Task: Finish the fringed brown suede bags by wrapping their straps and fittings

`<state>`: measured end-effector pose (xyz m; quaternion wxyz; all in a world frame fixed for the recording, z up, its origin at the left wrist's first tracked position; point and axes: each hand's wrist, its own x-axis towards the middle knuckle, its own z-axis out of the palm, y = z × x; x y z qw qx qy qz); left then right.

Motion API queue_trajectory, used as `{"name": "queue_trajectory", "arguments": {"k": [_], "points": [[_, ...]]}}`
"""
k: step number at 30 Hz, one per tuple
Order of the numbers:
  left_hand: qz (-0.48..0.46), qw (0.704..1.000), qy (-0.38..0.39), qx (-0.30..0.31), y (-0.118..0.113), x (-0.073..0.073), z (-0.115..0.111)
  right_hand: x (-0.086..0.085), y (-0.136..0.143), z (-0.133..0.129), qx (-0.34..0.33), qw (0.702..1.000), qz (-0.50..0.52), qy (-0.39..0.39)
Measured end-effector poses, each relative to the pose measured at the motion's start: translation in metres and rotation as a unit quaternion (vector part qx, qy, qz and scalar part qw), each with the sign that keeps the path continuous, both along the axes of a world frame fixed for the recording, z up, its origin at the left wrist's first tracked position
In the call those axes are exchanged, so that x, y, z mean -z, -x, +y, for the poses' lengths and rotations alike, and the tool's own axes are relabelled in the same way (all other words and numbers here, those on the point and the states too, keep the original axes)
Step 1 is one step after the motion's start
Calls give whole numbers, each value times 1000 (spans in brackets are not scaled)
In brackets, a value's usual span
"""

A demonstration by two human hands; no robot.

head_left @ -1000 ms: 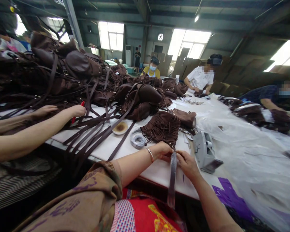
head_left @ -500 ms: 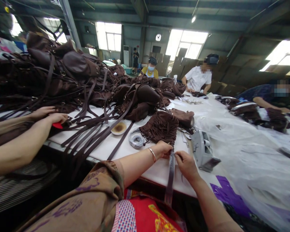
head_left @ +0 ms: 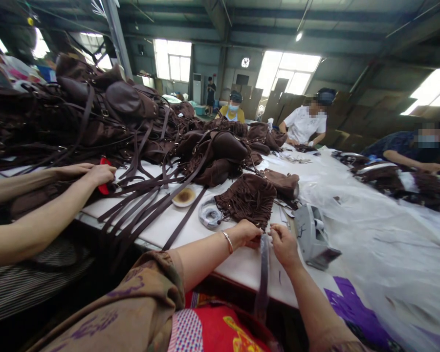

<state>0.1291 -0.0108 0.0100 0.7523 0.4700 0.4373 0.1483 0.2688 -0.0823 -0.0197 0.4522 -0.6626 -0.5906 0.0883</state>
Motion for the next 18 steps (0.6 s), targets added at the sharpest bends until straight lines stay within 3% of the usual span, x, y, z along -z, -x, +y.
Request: {"name": "queue_trajectory", "arguments": {"k": [4,8,13,18], "points": [[-15,999,-37,35,10,1,-3,1,-1,-22,-55,997,22,58],[-20,991,-112,64,20,6,-8,-3,3,-30,-26,995,27,92],[0,972,-225,73,24,17,-7,-9,8,-26,-34,998,-12,48],[21,946,-314,76,30,17,-4,-14,8,-22,-70,997,-24,29]]}}
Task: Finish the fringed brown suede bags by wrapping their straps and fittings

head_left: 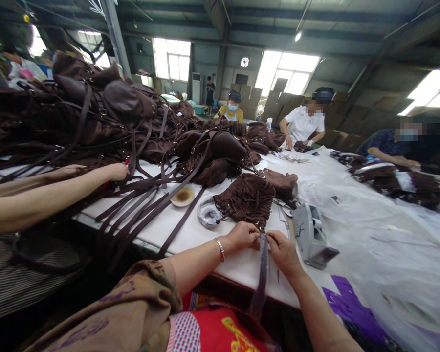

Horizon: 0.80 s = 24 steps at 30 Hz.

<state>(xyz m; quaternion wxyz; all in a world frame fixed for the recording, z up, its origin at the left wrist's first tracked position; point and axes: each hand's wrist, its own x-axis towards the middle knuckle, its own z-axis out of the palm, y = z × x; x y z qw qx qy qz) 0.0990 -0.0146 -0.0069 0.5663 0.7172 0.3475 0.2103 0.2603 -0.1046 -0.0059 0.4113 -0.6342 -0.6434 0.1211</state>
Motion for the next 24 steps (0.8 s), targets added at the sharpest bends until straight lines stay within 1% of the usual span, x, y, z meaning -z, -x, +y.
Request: {"name": "queue_trajectory", "arguments": {"k": [2,3,6,7,8,14,18,20,24], "points": [[2,999,-45,0,2,-1,-1,-1,1,2,1,1000,-6,-3],[5,996,-87,3,3,0,-1,-2,1,2,5,1000,-10,-3],[25,972,-234,15,4,2,-3,-1,2,4,16,1000,-23,-1],[31,963,-266,18,3,2,-3,0,2,4,18,999,-26,-2],[34,959,-281,18,3,3,-4,1,2,4,20,999,-30,-3],[34,950,-310,9,0,4,-5,6,0,6,14,998,-54,-16],[14,949,-310,-61,-4,6,-7,6,3,10,13,999,-31,-43],[23,951,-299,-76,-7,6,-7,6,6,12,28,999,-15,-34],[48,954,-288,-73,-10,3,0,8,8,13,69,998,6,6]]}}
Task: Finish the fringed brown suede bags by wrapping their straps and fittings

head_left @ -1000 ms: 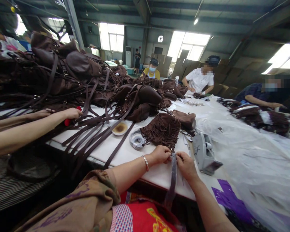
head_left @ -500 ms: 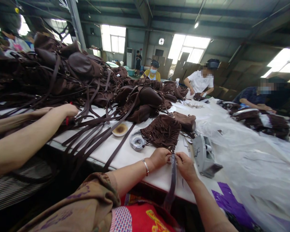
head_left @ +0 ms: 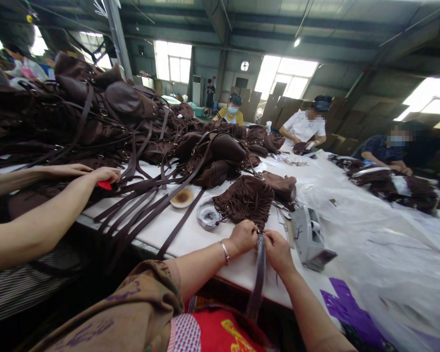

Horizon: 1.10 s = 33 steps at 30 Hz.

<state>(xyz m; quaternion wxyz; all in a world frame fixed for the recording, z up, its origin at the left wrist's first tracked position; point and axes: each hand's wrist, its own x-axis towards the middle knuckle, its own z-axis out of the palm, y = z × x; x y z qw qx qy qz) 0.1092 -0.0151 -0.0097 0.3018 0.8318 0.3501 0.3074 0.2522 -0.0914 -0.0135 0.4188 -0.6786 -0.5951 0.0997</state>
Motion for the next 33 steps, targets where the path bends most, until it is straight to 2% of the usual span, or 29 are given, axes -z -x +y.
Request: {"name": "queue_trajectory", "arguments": {"k": [5,11,15,18,22,27,31,33], "points": [[1,999,-2,37,5,-5,10,5,-5,0,33,998,41,31],[-3,995,-28,94,16,-7,12,5,-1,0,27,999,32,9],[22,987,-83,138,13,-7,17,5,0,0,21,999,25,-2],[27,985,-83,149,7,-4,22,4,-1,0,23,999,31,-2],[20,987,-64,145,2,-3,23,3,-3,-1,25,999,39,-4],[2,995,-11,104,1,-11,20,0,-2,-2,36,998,60,0],[-12,998,66,18,0,-16,5,-2,0,-1,67,994,86,12],[-17,989,149,10,4,-16,-11,-3,0,1,87,991,98,13]]}}
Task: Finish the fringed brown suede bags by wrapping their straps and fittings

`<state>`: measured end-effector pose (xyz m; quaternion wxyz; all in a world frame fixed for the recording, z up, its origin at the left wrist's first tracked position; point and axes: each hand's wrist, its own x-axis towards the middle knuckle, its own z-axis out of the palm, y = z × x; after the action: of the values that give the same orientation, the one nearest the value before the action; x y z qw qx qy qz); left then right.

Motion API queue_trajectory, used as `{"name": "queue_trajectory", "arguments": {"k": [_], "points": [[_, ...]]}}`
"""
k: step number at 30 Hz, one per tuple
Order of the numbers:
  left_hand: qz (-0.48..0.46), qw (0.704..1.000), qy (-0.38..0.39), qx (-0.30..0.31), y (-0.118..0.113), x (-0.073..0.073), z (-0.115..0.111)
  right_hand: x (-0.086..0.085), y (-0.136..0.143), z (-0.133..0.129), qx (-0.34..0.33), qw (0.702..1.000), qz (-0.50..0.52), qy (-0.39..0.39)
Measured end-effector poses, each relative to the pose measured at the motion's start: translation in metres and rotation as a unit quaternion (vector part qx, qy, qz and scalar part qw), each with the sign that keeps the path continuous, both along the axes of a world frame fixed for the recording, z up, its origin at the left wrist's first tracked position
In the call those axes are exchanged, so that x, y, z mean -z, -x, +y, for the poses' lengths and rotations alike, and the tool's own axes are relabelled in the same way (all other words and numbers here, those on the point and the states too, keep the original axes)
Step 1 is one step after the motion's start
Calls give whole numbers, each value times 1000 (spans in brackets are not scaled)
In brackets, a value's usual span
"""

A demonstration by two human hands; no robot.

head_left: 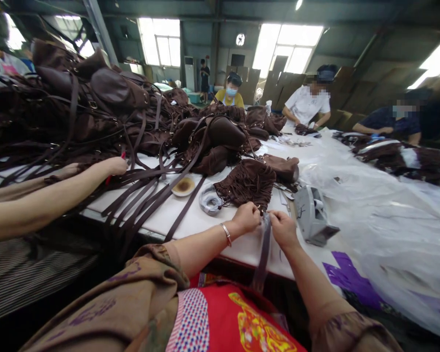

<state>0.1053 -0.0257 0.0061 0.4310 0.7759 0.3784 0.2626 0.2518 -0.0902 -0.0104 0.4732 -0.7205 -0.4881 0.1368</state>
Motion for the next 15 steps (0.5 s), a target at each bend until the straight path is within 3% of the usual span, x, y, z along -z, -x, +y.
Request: {"name": "queue_trajectory", "arguments": {"k": [2,4,6,8,10,12,15], "points": [[-23,986,156,48,7,-1,-20,-2,0,3,21,1000,12,1],[-56,936,326,122,16,-3,-39,-4,0,8,39,999,25,1],[-84,886,425,168,21,-7,-53,-6,1,12,53,998,39,-1],[-106,866,463,156,21,-11,-59,-8,1,12,58,997,55,-2],[-131,867,468,108,16,-17,-57,-11,2,7,59,995,74,-5],[-160,870,461,68,9,-24,-49,-15,5,-8,49,989,141,-4],[-190,872,450,21,0,-38,-37,-23,13,-44,-16,960,278,29]]}}
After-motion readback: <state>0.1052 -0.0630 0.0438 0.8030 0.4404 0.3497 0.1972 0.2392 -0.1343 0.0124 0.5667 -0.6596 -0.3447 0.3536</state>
